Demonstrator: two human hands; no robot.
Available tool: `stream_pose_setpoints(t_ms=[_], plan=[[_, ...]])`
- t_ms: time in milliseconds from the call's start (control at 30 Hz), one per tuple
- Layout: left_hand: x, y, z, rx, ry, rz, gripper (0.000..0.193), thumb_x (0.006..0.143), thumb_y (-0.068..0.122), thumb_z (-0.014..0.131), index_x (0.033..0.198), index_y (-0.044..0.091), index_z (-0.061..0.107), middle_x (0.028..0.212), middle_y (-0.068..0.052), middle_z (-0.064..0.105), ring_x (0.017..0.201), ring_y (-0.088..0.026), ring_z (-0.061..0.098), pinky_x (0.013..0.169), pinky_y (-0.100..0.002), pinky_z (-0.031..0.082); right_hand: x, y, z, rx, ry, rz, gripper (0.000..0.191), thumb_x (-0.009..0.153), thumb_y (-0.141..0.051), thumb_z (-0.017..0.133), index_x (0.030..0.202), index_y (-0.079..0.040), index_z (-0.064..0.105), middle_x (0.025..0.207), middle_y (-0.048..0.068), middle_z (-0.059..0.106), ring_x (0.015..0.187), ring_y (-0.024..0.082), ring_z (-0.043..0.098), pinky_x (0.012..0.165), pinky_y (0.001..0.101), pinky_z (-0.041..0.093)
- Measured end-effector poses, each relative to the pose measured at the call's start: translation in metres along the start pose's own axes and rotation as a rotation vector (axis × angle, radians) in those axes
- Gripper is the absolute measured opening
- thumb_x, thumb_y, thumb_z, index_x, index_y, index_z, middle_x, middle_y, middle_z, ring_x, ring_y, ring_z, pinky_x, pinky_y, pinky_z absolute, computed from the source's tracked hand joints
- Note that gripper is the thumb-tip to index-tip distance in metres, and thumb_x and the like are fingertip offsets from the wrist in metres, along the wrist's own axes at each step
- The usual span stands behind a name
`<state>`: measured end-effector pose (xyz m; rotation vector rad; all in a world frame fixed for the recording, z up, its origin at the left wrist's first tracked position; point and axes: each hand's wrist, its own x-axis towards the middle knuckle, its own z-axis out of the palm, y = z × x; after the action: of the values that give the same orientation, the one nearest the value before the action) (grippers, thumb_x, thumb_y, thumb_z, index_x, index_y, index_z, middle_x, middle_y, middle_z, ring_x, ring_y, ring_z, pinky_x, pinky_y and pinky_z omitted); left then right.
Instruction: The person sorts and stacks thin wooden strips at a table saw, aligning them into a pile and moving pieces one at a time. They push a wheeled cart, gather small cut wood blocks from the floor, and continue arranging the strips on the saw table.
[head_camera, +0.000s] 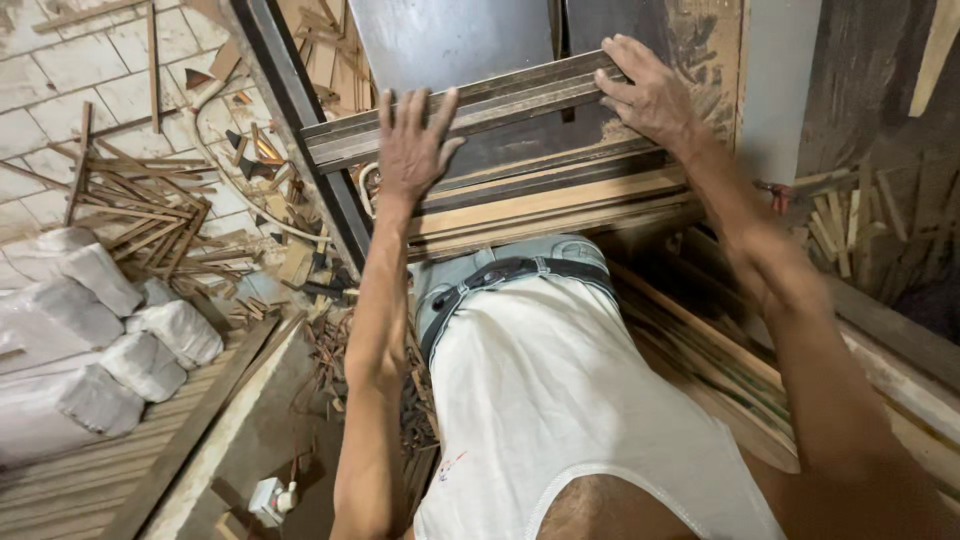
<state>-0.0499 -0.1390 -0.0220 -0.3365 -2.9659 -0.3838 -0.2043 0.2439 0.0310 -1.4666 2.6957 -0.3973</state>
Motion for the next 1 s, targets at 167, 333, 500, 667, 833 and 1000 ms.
stream_pose_setpoints(t_ms=[167,333,500,667,833,1000], plan=[[0.007,0.014,0.001,-0.015,-0.007,-0.005,0.071,0.101,0.054,0.073,0.161,0.028,0.045,0.143,-0.015,0.046,0.132,-0.035,0.043,0.116,-0.060,0.028,-0.004,0.007,-0.004,0.029,0.028,-0.029,0.037,0.090,-0.016,0.088,0.124,-0.007,0.075,0.155,0.019,0.056,0.145,0.035,0.054,0.119,0.0378,0.053],[0.013,0.004,0.002,-0.035,0.014,0.023,0.070,0.100,0.052,0.075,0.160,0.027,0.050,0.141,-0.015,0.047,0.129,-0.035,0.044,0.112,-0.059,0.030,-0.004,0.017,0.010,0.078,0.061,-0.040,0.036,0.091,-0.015,0.088,0.123,-0.007,0.076,0.149,0.023,0.059,0.140,0.039,0.056,0.118,0.0420,0.053],[0.023,-0.004,0.003,-0.058,0.034,0.001,0.068,0.097,0.053,0.078,0.156,0.028,0.053,0.138,-0.015,0.047,0.127,-0.035,0.044,0.111,-0.059,0.030,0.000,0.026,0.013,0.121,0.082,-0.048,0.041,0.087,-0.013,0.089,0.124,-0.003,0.076,0.149,0.022,0.059,0.140,0.040,0.057,0.121,0.0459,0.052],[0.027,-0.008,0.001,-0.079,0.015,0.009,0.068,0.098,0.051,0.079,0.157,0.028,0.053,0.138,-0.015,0.047,0.129,-0.035,0.044,0.112,-0.060,0.030,0.003,0.030,0.013,0.102,0.074,-0.030,0.039,0.086,-0.013,0.090,0.123,-0.006,0.078,0.149,0.020,0.061,0.142,0.038,0.057,0.119,0.0431,0.053],[0.029,-0.011,0.007,-0.075,0.021,-0.006,0.068,0.098,0.051,0.078,0.157,0.029,0.053,0.139,-0.014,0.047,0.130,-0.036,0.045,0.112,-0.061,0.029,0.003,0.032,0.018,0.086,0.069,0.000,0.033,0.090,-0.016,0.091,0.119,-0.007,0.077,0.145,0.019,0.062,0.142,0.034,0.059,0.121,0.0394,0.052],[0.030,-0.015,0.014,-0.045,0.007,0.002,0.071,0.099,0.053,0.079,0.160,0.031,0.048,0.140,-0.014,0.044,0.130,-0.034,0.044,0.114,-0.061,0.029,0.008,0.035,0.024,0.080,0.127,-0.016,0.031,0.087,-0.020,0.093,0.114,-0.011,0.079,0.141,0.020,0.067,0.137,0.031,0.065,0.120,0.0389,0.053]])
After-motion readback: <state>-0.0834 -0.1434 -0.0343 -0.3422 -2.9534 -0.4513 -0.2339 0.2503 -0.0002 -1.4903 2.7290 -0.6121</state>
